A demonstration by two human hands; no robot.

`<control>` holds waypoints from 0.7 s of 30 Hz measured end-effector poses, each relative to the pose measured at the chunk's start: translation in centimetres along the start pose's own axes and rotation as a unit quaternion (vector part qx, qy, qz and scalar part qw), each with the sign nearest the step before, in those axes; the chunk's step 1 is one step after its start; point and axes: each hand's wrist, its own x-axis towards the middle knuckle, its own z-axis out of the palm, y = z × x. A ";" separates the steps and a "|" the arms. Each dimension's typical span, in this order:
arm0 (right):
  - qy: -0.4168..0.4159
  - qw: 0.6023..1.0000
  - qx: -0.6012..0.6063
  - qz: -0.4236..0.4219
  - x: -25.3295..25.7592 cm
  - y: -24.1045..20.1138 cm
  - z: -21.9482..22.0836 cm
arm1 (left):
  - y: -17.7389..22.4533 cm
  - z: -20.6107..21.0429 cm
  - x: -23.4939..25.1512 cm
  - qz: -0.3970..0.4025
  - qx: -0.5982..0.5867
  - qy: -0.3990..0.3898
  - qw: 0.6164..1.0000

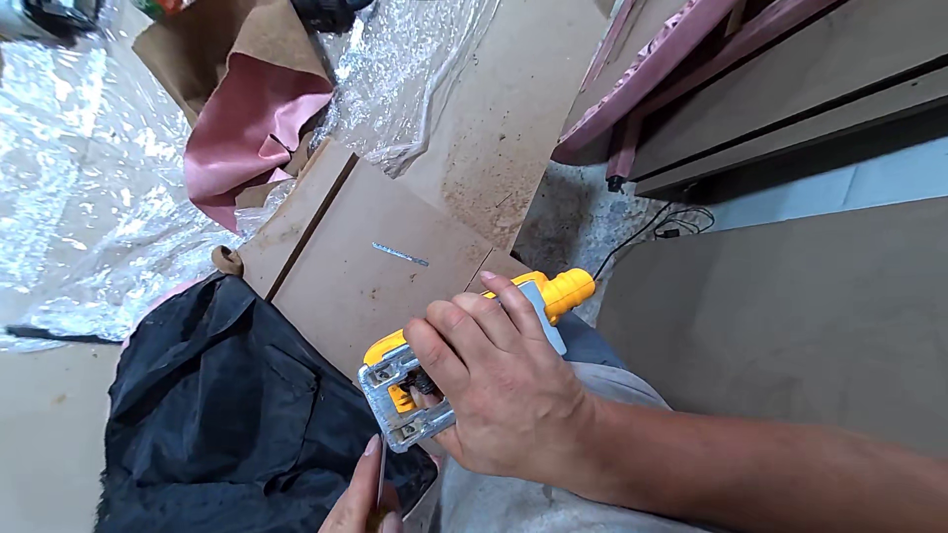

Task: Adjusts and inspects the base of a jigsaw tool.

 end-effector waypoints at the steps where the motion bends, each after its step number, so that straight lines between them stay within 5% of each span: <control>1: -0.001 1.000 -0.001 0.000 0.0 0.0 0.0 | -0.3 0.2 0.2 0.002 -0.027 -0.001 1.000; 21: 0.004 1.000 0.012 0.004 0.0 0.1 0.1 | 1.7 2.6 2.5 -0.087 -0.153 0.047 0.983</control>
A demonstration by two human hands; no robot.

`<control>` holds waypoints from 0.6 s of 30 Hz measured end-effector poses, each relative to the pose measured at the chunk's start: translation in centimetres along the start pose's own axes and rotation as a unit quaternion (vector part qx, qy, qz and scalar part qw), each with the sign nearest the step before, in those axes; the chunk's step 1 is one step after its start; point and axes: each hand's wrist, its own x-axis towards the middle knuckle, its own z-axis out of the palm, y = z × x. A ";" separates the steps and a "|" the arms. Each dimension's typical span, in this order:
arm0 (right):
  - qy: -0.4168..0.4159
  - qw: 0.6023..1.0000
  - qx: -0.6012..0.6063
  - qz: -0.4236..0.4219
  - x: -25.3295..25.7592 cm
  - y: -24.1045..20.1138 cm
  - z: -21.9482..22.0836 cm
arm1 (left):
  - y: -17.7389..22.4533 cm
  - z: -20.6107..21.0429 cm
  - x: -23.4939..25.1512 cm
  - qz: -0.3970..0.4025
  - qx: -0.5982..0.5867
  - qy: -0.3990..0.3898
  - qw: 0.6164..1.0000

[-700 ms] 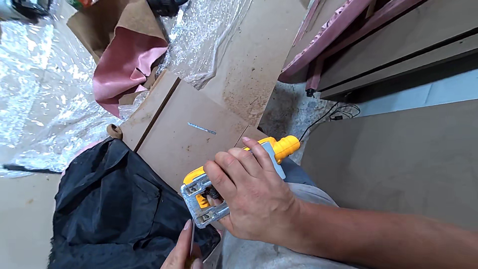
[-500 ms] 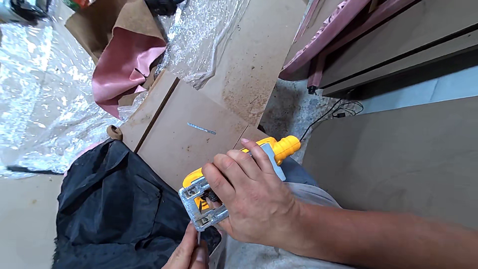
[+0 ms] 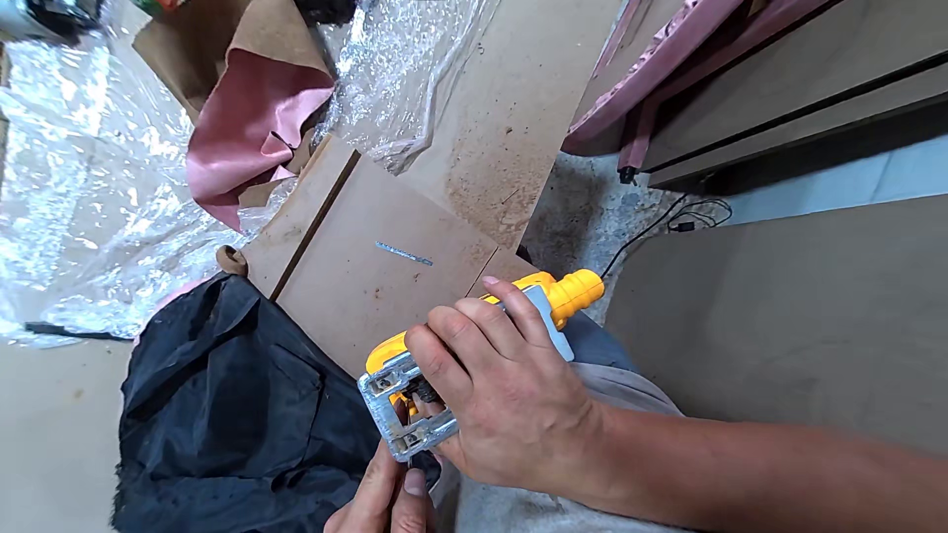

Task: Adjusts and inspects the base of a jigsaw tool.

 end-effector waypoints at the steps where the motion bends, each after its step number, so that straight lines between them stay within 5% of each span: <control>1: -0.001 1.000 0.000 0.000 0.0 0.0 0.0 | 0.0 0.0 0.0 0.008 -0.004 0.000 1.000; 18: -0.004 1.000 -0.001 -0.004 0.2 0.1 -0.1 | 0.7 -0.4 1.1 -0.052 -0.087 -0.029 0.994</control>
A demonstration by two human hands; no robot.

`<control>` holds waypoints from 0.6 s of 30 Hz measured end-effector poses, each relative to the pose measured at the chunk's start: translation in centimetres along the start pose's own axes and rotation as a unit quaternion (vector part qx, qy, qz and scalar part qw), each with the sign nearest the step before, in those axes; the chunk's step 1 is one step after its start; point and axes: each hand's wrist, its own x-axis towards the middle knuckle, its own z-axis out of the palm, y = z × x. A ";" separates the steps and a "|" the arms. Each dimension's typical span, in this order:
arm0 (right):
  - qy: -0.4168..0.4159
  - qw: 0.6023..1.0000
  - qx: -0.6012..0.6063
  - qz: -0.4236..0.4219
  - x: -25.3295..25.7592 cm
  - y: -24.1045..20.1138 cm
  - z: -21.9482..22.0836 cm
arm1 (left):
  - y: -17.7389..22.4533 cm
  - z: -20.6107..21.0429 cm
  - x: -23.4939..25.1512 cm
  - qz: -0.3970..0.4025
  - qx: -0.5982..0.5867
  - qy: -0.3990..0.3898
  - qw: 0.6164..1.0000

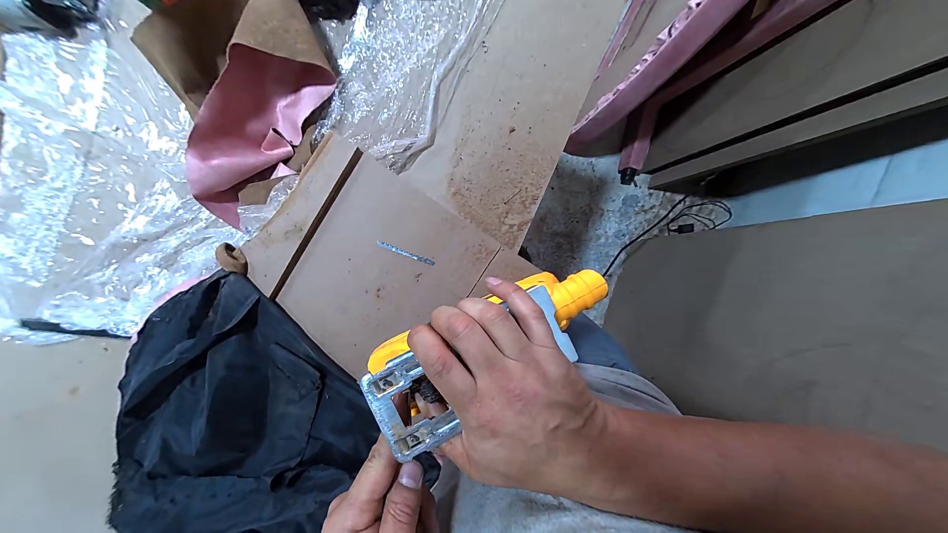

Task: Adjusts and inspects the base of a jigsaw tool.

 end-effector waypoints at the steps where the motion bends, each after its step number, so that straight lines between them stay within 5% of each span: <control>1: -0.001 1.000 -0.002 -0.002 0.1 0.0 0.0 | 0.0 0.1 0.0 -0.005 -0.018 0.004 1.000; 9: 0.004 1.000 -0.007 -0.005 0.3 -0.3 0.2 | 1.3 0.8 -0.1 -0.088 -0.156 0.032 0.983; 18: 0.011 1.000 -0.007 -0.003 0.4 -0.2 0.3 | 1.5 1.3 0.0 -0.090 -0.155 0.066 0.982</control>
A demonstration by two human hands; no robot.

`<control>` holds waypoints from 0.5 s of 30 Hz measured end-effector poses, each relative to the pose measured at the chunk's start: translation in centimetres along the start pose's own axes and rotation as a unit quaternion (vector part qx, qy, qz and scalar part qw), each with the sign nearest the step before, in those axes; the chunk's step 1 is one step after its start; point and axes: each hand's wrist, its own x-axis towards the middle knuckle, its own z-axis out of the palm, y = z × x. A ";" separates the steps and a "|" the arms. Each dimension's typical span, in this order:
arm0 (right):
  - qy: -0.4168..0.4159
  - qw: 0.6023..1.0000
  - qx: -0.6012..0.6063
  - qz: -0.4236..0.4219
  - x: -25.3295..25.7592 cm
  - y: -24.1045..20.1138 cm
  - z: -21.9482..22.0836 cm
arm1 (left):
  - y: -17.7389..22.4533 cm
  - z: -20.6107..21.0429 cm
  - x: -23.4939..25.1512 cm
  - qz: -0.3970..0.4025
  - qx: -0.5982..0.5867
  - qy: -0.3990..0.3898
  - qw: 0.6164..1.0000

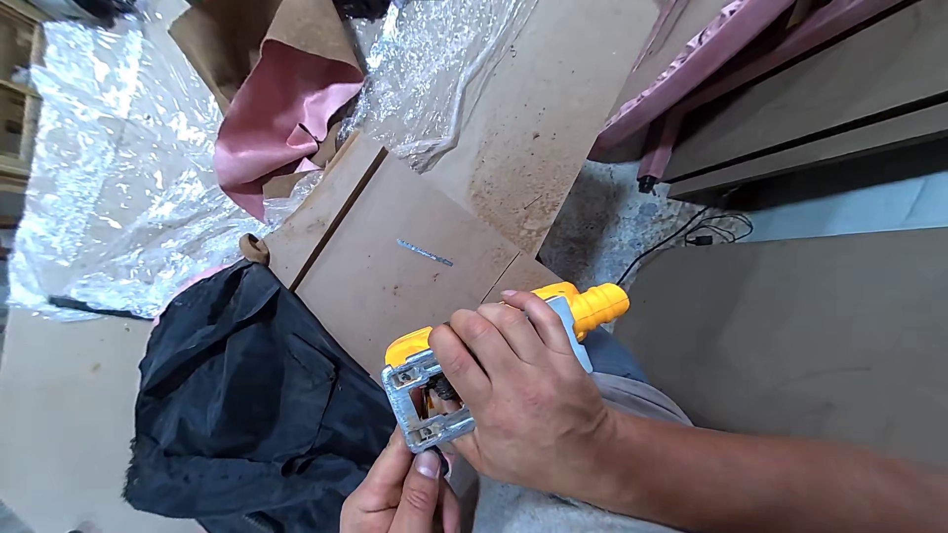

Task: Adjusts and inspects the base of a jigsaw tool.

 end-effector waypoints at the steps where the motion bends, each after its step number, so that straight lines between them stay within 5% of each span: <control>1: 0.001 1.000 0.001 0.000 0.0 0.0 0.0 | 0.1 0.0 0.0 -0.003 0.002 0.003 1.000; 7: 0.006 1.000 0.004 0.001 0.1 0.3 0.1 | -0.8 0.5 0.2 0.095 0.186 0.049 0.977; 15: 0.008 1.000 0.012 0.004 0.5 0.7 0.0 | 0.9 -0.1 0.5 -0.042 -0.045 -0.008 0.998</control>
